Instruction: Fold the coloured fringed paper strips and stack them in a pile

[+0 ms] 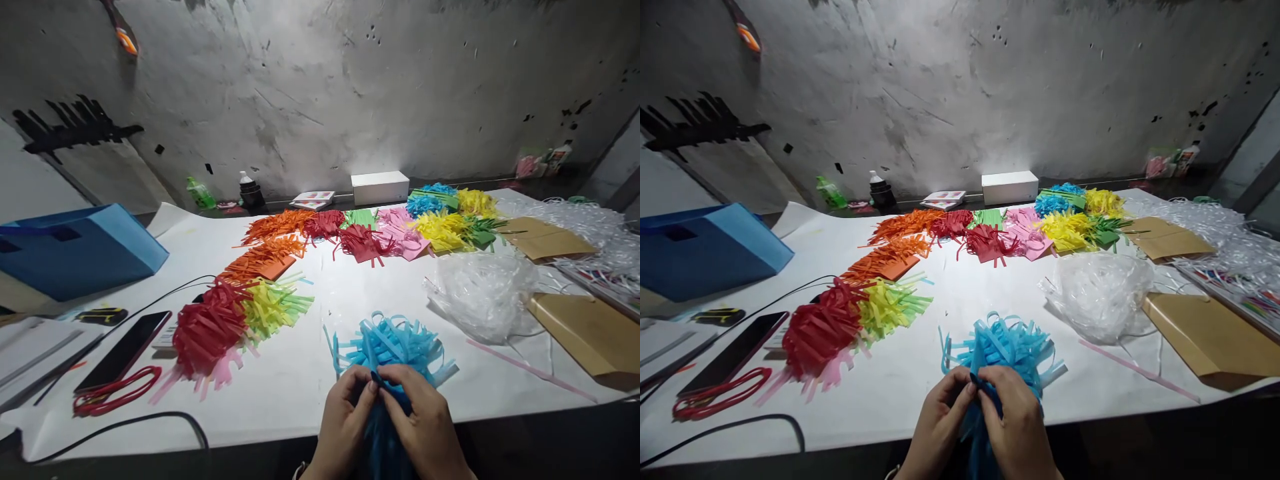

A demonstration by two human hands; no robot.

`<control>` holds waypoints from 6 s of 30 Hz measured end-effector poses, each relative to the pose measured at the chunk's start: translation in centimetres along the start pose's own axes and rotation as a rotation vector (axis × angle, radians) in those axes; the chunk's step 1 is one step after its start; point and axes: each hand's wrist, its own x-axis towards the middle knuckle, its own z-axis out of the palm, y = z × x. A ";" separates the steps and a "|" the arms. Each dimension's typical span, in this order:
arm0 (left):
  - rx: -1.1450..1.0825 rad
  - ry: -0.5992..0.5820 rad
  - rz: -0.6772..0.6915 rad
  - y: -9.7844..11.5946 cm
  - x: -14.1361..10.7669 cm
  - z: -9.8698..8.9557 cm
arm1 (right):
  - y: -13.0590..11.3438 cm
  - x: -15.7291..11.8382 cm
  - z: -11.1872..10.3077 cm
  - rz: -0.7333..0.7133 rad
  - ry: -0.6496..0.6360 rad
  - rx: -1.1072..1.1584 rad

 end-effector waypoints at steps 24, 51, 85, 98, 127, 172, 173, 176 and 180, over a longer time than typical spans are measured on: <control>0.054 -0.095 0.037 -0.5 -0.4 -1.6 | -0.4 1.3 -0.3 0.528 -0.237 0.144; -0.030 0.069 -0.021 0.3 -0.9 -0.1 | 0.0 -0.1 -0.1 -0.220 -0.042 -0.174; 0.013 0.045 0.049 1.0 -0.4 -0.2 | 0.5 2.0 -1.7 0.203 -0.229 0.221; -0.004 0.004 0.022 1.3 -0.3 -0.3 | 0.3 2.3 -3.4 0.262 -0.359 0.230; 0.037 -0.020 0.009 1.0 -0.2 -0.2 | 0.6 2.7 -3.9 0.395 -0.518 0.225; 0.639 -0.014 0.537 2.0 0.3 0.1 | -0.3 1.5 -2.2 -0.325 -0.101 -0.478; 0.677 -0.024 0.575 1.8 0.4 -0.1 | 0.0 1.6 -2.3 -0.316 -0.116 -0.463; 0.799 0.040 0.692 1.4 1.0 -0.8 | 0.6 2.4 -2.8 -0.122 -0.221 -0.345; 0.951 0.092 0.879 2.4 1.6 -1.4 | 0.5 3.9 -3.8 0.225 -0.353 -0.230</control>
